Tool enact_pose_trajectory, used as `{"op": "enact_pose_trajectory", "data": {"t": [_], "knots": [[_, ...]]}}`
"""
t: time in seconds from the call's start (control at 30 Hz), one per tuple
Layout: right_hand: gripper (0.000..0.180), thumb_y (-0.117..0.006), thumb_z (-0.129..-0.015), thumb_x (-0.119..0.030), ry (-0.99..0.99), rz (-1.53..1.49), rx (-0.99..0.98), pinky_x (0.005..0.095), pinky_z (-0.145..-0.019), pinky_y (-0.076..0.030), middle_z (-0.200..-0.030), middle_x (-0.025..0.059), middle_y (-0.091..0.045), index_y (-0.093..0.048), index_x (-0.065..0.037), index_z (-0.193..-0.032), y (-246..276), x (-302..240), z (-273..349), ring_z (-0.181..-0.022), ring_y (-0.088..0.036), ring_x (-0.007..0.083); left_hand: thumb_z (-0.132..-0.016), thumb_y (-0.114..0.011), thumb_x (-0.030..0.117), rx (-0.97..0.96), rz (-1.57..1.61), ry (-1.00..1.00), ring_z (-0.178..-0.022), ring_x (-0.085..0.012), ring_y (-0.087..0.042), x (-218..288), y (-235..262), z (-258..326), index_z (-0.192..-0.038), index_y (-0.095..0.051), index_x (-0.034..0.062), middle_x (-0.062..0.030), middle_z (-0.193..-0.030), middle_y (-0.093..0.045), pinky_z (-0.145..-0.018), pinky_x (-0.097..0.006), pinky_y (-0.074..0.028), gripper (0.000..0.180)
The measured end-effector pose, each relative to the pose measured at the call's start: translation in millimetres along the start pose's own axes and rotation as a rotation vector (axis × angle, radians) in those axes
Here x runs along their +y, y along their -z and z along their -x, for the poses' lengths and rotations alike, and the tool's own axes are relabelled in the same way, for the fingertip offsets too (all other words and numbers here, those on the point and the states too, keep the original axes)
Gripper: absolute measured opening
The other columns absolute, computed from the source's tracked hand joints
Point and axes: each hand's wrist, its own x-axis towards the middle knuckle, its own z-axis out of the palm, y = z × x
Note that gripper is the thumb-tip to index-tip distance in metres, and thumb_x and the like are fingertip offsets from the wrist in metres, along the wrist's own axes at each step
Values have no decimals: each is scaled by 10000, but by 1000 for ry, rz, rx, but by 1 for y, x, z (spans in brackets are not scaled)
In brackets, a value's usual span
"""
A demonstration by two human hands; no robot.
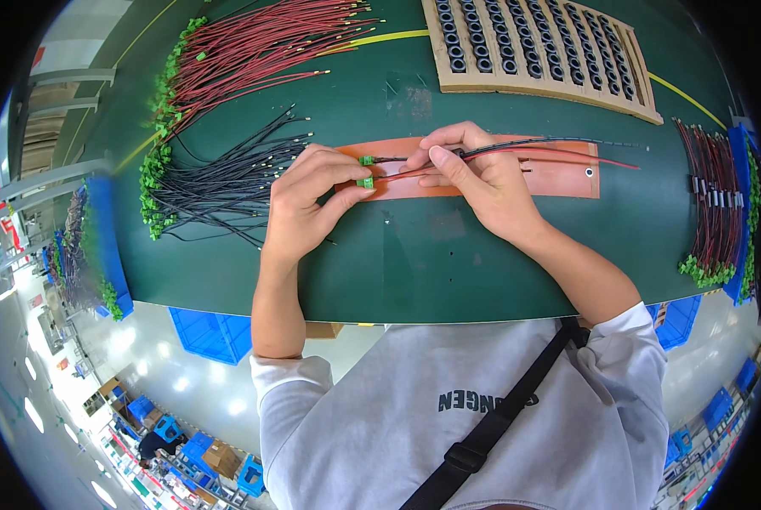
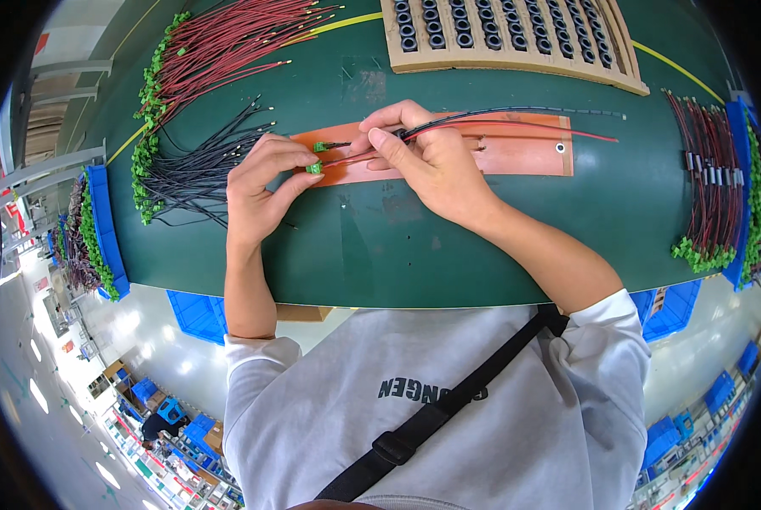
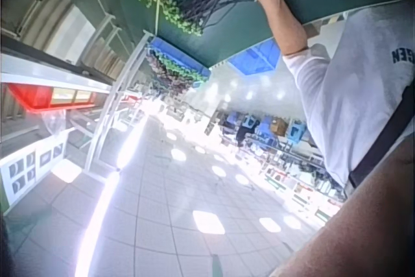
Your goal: The person assembles wire harnesses by hand at a green workbench. They pick up red and black wires, insert them into green connectors, and secure the connections using a black heat shrink tube and a handheld crimping tool. The finished units are placed into a wooden storage tray.
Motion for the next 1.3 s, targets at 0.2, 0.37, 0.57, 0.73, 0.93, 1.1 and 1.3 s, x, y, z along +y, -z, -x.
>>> {"op": "enact_pose_trajectory", "data": {"t": [0.2,0.37,0.57,0.73,0.93,1.1,1.3], "knots": [[223,-523,-1098,-192,-12,-14,-25,242,-729,-536,-1031,78,-687,-568,0,-1203,4,-4,0,-862,-631,90,-751,-802,-40,0,-25,37,-885,-265,-677,0,-4,0,-930,-745,-6,-103,-935,-735,-832,-380,-533,191],[225,-509,-1102,-184,-3,-3,-42,226,-696,-466,-979,50,-656,-567,-6,-1226,7,0,-2,-763,-509,65,-751,-793,-40,1,-174,-58,-975,-280,-674,5,-5,-5,-925,-743,-1,-106,-1042,-734,-881,-399,-542,185],[254,-519,-1079,-160,15,-51,-159,256,-742,-465,-1097,64,-655,-545,-11,-1284,13,-3,-2,-836,-506,72,-763,-782,-55,-27,-69,38,-1047,-300,-683,-4,-11,0,-1003,-725,-5,-112,-1130,-726,-894,-397,-557,252],[238,-567,-1048,-161,79,201,-194,310,-792,-501,-1119,89,-666,-586,-2,-1223,13,-1,-4,-926,-613,125,-768,-794,-58,72,114,189,-1003,-306,-695,0,-20,4,-1123,-696,12,-130,-1140,-721,-882,-408,-564,375],[222,-629,-1002,-198,14,485,-204,406,-747,-541,-897,160,-699,-666,-2,-1098,-1,-22,-6,-784,-697,297,-776,-794,11,151,-550,-505,-1004,-205,-667,22,-18,1,-1100,-748,95,-72,-1210,-721,-803,-342,-533,338],[234,-624,-1014,-229,257,684,-155,428,-684,-528,-807,201,-679,-631,5,-1032,3,-2,-3,-723,-658,385,-793,-764,82,95,-839,-608,-841,-209,-659,43,-22,-19,-1133,-751,28,-105,-1169,-722,-690,-321,-528,345],[232,-553,-1062,-239,159,538,-196,391,-659,-504,-781,125,-694,-624,-23,-1013,-1,-19,2,-698,-675,291,-723,-728,18,219,-907,-545,-842,-249,-694,9,16,-25,-1098,-735,-32,-145,-1075,-727,-677,-343,-572,378]]}}
